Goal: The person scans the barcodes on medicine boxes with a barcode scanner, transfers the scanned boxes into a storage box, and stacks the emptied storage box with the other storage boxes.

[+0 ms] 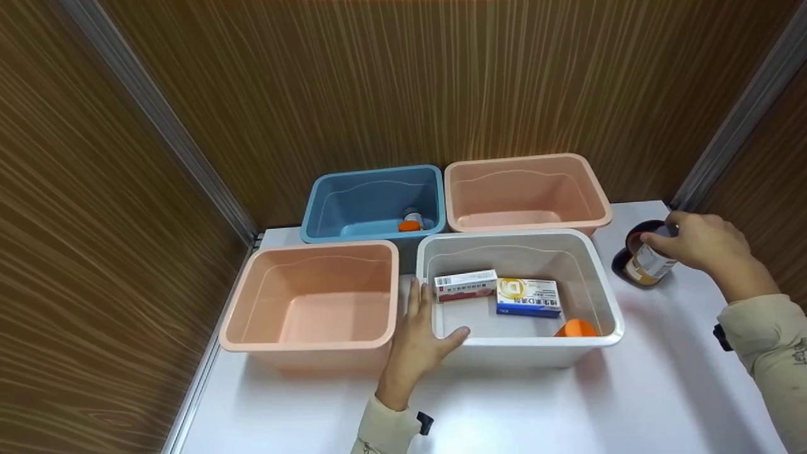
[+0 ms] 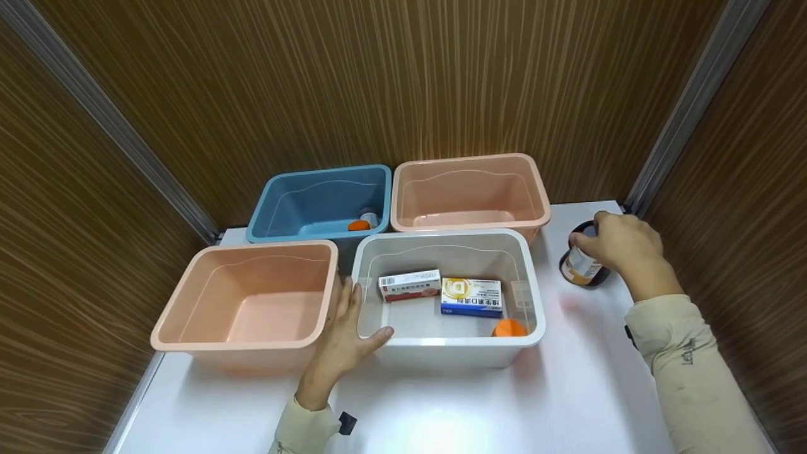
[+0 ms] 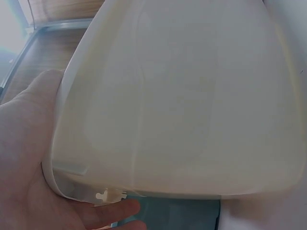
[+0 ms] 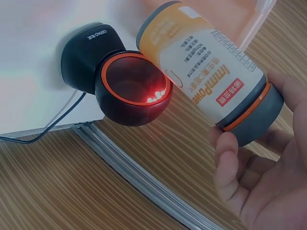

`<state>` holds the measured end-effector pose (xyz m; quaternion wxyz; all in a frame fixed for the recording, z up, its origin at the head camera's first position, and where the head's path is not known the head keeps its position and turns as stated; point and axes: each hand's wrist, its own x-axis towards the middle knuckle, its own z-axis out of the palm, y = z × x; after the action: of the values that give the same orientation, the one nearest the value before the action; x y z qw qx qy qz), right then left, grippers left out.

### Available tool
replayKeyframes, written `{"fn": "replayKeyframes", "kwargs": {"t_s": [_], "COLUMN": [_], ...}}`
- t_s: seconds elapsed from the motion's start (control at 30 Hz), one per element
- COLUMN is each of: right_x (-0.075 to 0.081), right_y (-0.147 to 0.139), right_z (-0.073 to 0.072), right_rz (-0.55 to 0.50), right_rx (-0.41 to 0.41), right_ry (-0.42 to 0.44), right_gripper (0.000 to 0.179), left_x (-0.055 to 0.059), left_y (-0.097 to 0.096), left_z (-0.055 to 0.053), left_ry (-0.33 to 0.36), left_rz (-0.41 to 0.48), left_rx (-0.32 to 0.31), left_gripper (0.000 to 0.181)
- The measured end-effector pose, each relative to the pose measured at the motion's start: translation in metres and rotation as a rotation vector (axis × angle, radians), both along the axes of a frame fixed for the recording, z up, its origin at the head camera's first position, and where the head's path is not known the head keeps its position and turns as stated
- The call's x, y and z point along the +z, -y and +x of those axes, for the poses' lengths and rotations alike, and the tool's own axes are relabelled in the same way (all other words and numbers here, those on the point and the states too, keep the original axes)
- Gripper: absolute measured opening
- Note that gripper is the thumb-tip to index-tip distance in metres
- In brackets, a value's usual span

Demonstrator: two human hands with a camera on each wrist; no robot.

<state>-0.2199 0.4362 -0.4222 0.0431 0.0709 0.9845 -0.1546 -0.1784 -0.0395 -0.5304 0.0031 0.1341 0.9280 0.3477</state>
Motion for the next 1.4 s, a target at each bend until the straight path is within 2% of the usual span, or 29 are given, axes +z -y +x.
{"fn": "replayKeyframes", "kwargs": {"t_s": [0.23, 0.4, 0.53, 0.7, 0.97, 1.17, 1.4], "right_x": [0.001, 0.005, 0.013, 0.031, 0.056, 0.067, 0.073], "right_y": [0.001, 0.004, 0.012, 0.029, 0.071, 0.106, 0.147], "right_z": [-0.003, -0.002, -0.002, -0.003, -0.003, -0.006, -0.018], "right_rz": [-0.016, -0.051, -0.066, -0.096, -0.153, -0.153, -0.192], "right_rx": [0.021, -0.017, -0.016, 0.058, 0.165, 0.255, 0.349], "right_ry": [-0.006, 0.006, -0.074, -0.195, -0.249, -0.301, -0.359], "right_gripper": [0.101, 0.099, 0.089, 0.074, 0.069, 0.062, 0.054], "left_x": [0.003, 0.003, 0.003, 0.004, 0.003, 0.001, 0.001], "left_y": [0.001, 0.002, 0.002, 0.003, 0.001, 0.001, 0.000], "left_z": [-0.001, -0.002, -0.002, -0.002, -0.002, -0.002, 0.000], "left_ry": [-0.003, 0.003, 0.003, 0.006, 0.006, 0.021, 0.030], "left_rz": [0.011, 0.008, 0.004, 0.005, 0.028, 0.053, 0.025], "left_rx": [0.003, 0.004, 0.008, 0.009, -0.006, -0.002, -0.001], "left_gripper": [0.109, 0.111, 0.111, 0.112, 0.112, 0.112, 0.115]}}
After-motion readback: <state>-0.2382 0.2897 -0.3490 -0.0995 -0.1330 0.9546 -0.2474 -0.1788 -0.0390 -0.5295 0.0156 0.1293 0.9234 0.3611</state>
